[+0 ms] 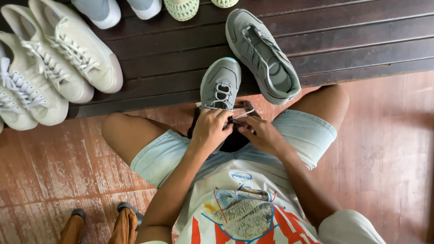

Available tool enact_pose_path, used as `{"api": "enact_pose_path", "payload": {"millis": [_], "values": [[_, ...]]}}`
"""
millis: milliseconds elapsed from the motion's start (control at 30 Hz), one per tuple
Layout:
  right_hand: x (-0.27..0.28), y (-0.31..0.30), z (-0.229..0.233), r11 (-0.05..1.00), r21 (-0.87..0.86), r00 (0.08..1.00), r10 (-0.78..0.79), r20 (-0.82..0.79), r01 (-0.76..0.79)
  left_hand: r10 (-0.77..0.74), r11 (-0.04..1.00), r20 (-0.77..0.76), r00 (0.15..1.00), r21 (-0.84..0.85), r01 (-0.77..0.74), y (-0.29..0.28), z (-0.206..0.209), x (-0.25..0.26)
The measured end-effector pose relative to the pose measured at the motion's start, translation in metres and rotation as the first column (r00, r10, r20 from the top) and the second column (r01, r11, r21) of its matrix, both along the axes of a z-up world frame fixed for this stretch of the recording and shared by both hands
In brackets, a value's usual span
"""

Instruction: The person is cleaning the interior of various sneakers by removing the laces, inspecting the inside, and then relacing them.

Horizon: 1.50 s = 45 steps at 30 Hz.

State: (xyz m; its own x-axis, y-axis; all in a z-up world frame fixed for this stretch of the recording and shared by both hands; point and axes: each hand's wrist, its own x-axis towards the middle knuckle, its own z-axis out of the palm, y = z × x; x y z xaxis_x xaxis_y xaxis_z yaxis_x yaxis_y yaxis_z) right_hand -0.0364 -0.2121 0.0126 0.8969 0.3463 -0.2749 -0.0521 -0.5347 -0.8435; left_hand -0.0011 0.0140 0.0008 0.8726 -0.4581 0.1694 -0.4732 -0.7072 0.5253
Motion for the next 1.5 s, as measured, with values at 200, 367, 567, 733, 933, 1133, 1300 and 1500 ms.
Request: {"api": "enact_pose_path", "payload": {"millis": [200, 367, 567, 733, 933, 1133, 1300, 1500], "values": [[-0.002, 0.003, -0.023, 0.97, -0.242, 0.999, 0.033, 0.006, -0.03, 0.048, 0.997, 0.078, 0.996, 0.054, -0.052, -0.006, -0.006, -0.008], [0.008, -0.003, 0.014, 0.996, -0.001, 0.995, -0.084, -0.06, 0.084, -0.026, 0.999, -0.039, 0.999, 0.029, 0.027, -0.002, -0.008, 0.003], [0.011, 0.015, -0.031, 0.999, 0.013, 0.995, -0.052, 0.086, 0.051, -0.042, 0.991, -0.103, 0.994, 0.12, 0.055, -0.011, -0.019, -0.001], [0.007, -0.003, -0.014, 0.992, -0.103, 0.997, 0.073, 0.014, -0.071, 0.029, 0.997, -0.058, 0.998, 0.079, -0.025, -0.011, -0.013, -0.007], [-0.023, -0.069, 0.027, 0.861, -0.461, 0.966, 0.123, -0.226, -0.218, 0.076, 0.995, 0.029, 0.997, 0.056, -0.077, -0.011, -0.01, -0.014], [-0.031, -0.12, 0.095, 0.711, -0.655, 0.875, -0.119, -0.47, -0.255, 0.126, 0.99, 0.086, 0.988, 0.056, -0.131, -0.011, 0.01, -0.01], [-0.033, -0.146, 0.129, 0.647, -0.731, 0.741, -0.377, -0.556, -0.219, 0.118, 0.992, 0.008, 0.993, 0.035, -0.118, -0.01, 0.014, -0.011], [-0.045, -0.185, 0.13, 0.569, -0.822, 0.821, -0.45, -0.352, -0.041, 0.099, 0.994, 0.058, 0.993, 0.046, -0.102, -0.01, 0.016, -0.009]]}}
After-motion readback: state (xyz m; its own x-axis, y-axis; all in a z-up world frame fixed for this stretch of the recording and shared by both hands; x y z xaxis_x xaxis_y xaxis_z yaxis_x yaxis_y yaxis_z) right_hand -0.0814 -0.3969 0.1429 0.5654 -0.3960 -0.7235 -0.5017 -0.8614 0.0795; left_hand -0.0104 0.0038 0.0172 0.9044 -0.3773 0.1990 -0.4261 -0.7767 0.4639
